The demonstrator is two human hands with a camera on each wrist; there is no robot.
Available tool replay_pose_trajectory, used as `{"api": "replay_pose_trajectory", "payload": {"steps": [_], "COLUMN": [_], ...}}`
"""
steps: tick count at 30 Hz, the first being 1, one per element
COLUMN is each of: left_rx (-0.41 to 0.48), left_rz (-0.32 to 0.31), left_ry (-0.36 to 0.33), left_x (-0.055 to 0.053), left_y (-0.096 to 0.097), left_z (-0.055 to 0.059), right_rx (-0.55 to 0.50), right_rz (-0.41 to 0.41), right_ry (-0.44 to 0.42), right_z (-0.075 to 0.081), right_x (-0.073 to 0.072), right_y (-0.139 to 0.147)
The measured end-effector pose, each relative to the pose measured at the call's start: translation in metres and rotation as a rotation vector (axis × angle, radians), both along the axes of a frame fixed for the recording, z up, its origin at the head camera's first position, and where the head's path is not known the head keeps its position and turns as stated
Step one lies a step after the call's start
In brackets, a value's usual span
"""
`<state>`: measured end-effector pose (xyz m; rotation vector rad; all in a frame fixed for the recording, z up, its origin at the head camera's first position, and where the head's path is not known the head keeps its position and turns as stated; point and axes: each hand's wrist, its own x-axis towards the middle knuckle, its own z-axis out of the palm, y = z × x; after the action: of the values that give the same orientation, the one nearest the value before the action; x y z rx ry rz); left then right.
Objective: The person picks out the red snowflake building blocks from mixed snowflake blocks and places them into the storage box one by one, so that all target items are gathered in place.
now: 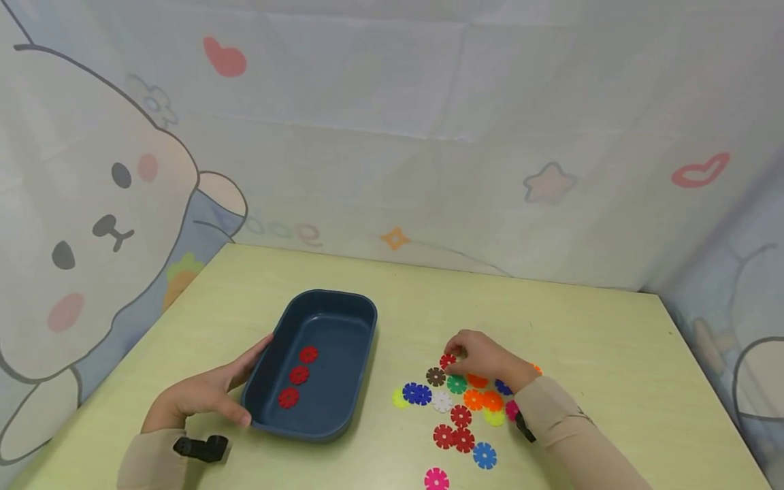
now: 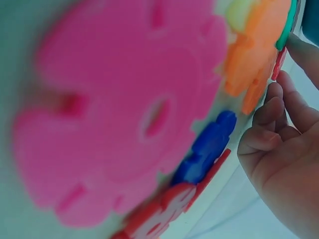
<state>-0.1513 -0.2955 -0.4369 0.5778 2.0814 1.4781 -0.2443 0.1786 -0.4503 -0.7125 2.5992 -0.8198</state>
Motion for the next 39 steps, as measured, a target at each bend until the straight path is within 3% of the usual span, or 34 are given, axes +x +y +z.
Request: {"api": "replay_pose_trajectory", "payload": {"steps": [8, 19, 39], "left_rx": [0.012, 0.003, 0.008], "left_rz": [0.001, 0.006, 0.0], "left_ry": [0.004, -0.006, 0.006], "left_x": [0.0005, -0.0001, 0.0004], "left_y": [0.0008, 0.0005, 0.0001], "left_z": [-0.0002, 0.001, 0.0007], "right_rx": [-0.006, -0.015, 0.007], "right_rz": [-0.028, 0.039, -0.001], "right_ry": [-0.06, -0.036, -0.044], "right_z": [0.0017, 0.0014, 0.0033], "right_x": [-0.0006, -0.0023, -0.0004], "right_y": [-0.0034, 0.0009, 0.0005]}}
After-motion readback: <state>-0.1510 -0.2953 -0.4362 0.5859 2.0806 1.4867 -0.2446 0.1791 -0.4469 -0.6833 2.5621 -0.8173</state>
